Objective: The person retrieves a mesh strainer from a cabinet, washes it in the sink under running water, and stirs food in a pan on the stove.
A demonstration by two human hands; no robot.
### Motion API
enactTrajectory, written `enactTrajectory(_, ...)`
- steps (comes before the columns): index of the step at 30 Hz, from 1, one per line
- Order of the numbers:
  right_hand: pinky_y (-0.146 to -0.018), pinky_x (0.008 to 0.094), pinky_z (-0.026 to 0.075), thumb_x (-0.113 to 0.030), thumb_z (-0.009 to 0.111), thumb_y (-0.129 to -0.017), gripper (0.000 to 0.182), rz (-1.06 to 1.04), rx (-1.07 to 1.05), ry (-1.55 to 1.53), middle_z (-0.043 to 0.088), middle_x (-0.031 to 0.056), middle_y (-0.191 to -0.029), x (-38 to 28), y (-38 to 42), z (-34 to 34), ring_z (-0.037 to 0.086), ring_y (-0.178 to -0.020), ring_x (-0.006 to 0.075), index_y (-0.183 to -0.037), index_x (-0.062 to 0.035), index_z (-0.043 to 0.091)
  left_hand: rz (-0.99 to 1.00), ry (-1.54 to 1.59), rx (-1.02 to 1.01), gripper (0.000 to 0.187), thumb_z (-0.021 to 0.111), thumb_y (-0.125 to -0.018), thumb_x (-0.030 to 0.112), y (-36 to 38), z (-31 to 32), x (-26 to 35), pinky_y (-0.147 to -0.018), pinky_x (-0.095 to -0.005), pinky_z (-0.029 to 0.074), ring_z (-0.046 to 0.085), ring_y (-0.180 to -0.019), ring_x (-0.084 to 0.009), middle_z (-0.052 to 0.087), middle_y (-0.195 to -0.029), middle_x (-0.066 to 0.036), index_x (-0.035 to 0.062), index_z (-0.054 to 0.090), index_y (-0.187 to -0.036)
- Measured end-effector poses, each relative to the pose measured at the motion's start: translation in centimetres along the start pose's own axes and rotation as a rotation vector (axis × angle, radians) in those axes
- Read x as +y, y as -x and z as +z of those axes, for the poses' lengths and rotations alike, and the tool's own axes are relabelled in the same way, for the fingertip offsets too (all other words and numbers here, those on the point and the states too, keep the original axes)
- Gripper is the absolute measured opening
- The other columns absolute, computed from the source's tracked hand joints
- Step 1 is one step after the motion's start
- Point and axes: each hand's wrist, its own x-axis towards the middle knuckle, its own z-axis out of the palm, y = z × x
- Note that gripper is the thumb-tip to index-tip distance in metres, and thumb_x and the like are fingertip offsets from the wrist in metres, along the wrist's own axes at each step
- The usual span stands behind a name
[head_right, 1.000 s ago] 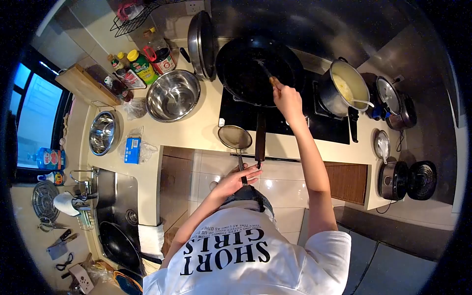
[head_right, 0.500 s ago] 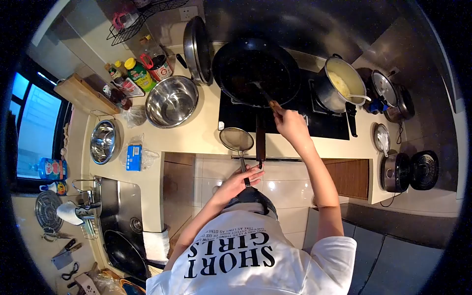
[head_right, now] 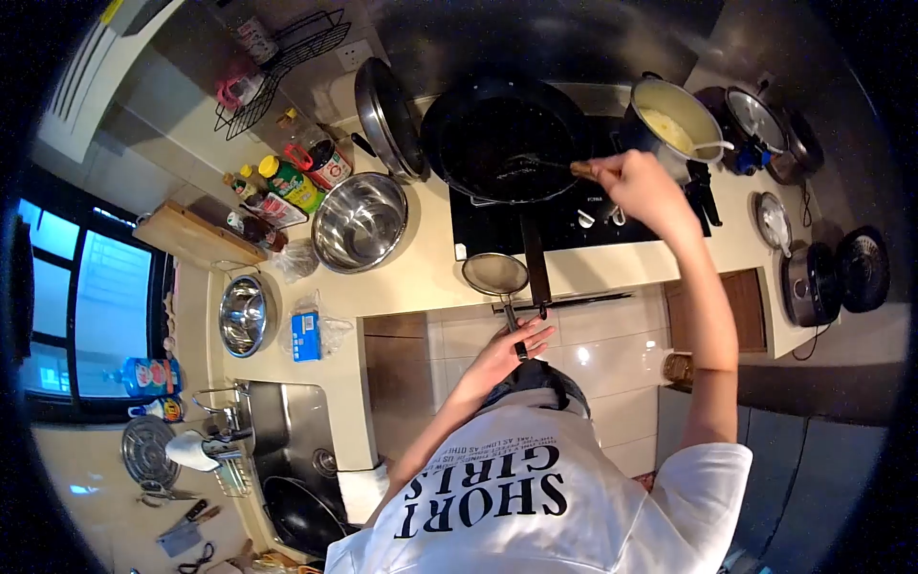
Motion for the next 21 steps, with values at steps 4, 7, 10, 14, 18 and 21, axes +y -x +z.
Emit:
enactTrajectory(4, -0.053, 0.0319, 0.042, -0.018, 0.051, -0.076, 0.021, 0.004, 0.023, 0.058, 0.053, 0.0194, -0.057, -1.7, 0.9, -2.6, 0.053, -0.051, 0.0277, -0.089, -0.0049, 0.061, -0.030, -0.004, 0.022, 0.003, 0.047, -0.082, 0.009, -0.3, 0.0, 0.4, -0.081, -0.0318, 0.042, 0.043, -0.108, -0.0233, 0.050, -0.105, -0.005, 0.0100, 0.050, -0.083)
enactTrajectory(7, -0.063, 0.0281, 0.043, -0.014, 0.051, -0.077, 0.020, 0.094, -0.045, 0.104, 0.059, 0.0171, -0.080, -3.6, 1.7, -3.8, 0.058, -0.069, 0.0248, -0.091, -0.0023, 0.058, -0.001, -0.038, 0.013, 0.009, 0.049, -0.081, 0.011, -0.6, -0.5, 0.1, -0.082, -0.0313, 0.041, 0.045, -0.105, -0.0216, 0.050, -0.105, -0.005, 0.0075, 0.051, -0.089)
enactTrajectory(10, -0.060, 0.0296, 0.043, -0.012, 0.051, -0.076, 0.019, 0.127, -0.105, 0.131, 0.057, 0.0186, -0.074, -5.2, 2.4, -3.9, 0.057, -0.063, 0.0274, -0.091, -0.0020, 0.058, 0.009, -0.094, 0.048, 0.009, 0.048, -0.081, 0.011, -0.7, -0.5, 0.1, -0.082, -0.0313, 0.041, 0.046, -0.104, -0.0213, 0.050, -0.106, -0.006, 0.0075, 0.051, -0.089)
enactTrajectory(14, -0.061, 0.0341, 0.045, -0.012, 0.053, -0.073, 0.016, -0.024, -0.011, 0.122, 0.056, 0.0196, -0.069, -4.1, 2.8, -2.2, 0.056, -0.065, 0.0317, -0.083, -0.0043, 0.062, 0.029, -0.174, 0.066, 0.008, 0.048, -0.082, 0.012, -0.5, 0.1, 0.3, -0.082, -0.0309, 0.041, 0.045, -0.105, -0.0214, 0.049, -0.107, -0.007, 0.0079, 0.051, -0.089)
enactTrajectory(18, -0.062, 0.0351, 0.045, -0.011, 0.054, -0.070, 0.016, 0.025, -0.014, 0.075, 0.056, 0.0197, -0.068, -3.1, 2.6, -0.2, 0.056, -0.065, 0.0316, -0.083, -0.0046, 0.062, 0.016, -0.151, 0.069, 0.007, 0.048, -0.081, 0.012, -0.5, 0.1, 0.6, -0.080, -0.0296, 0.040, 0.045, -0.105, -0.0206, 0.048, -0.111, -0.007, 0.0091, 0.050, -0.087)
enactTrajectory(21, -0.058, 0.0362, 0.045, -0.012, 0.053, -0.071, 0.016, 0.019, -0.023, 0.112, 0.055, 0.0183, -0.064, -3.0, 2.0, 1.2, 0.055, -0.060, 0.0316, -0.082, -0.0065, 0.063, 0.012, -0.164, 0.063, 0.003, 0.050, -0.081, 0.012, -0.8, -0.3, 0.4, -0.079, -0.0291, 0.040, 0.046, -0.105, -0.0199, 0.047, -0.112, -0.007, 0.0104, 0.050, -0.084)
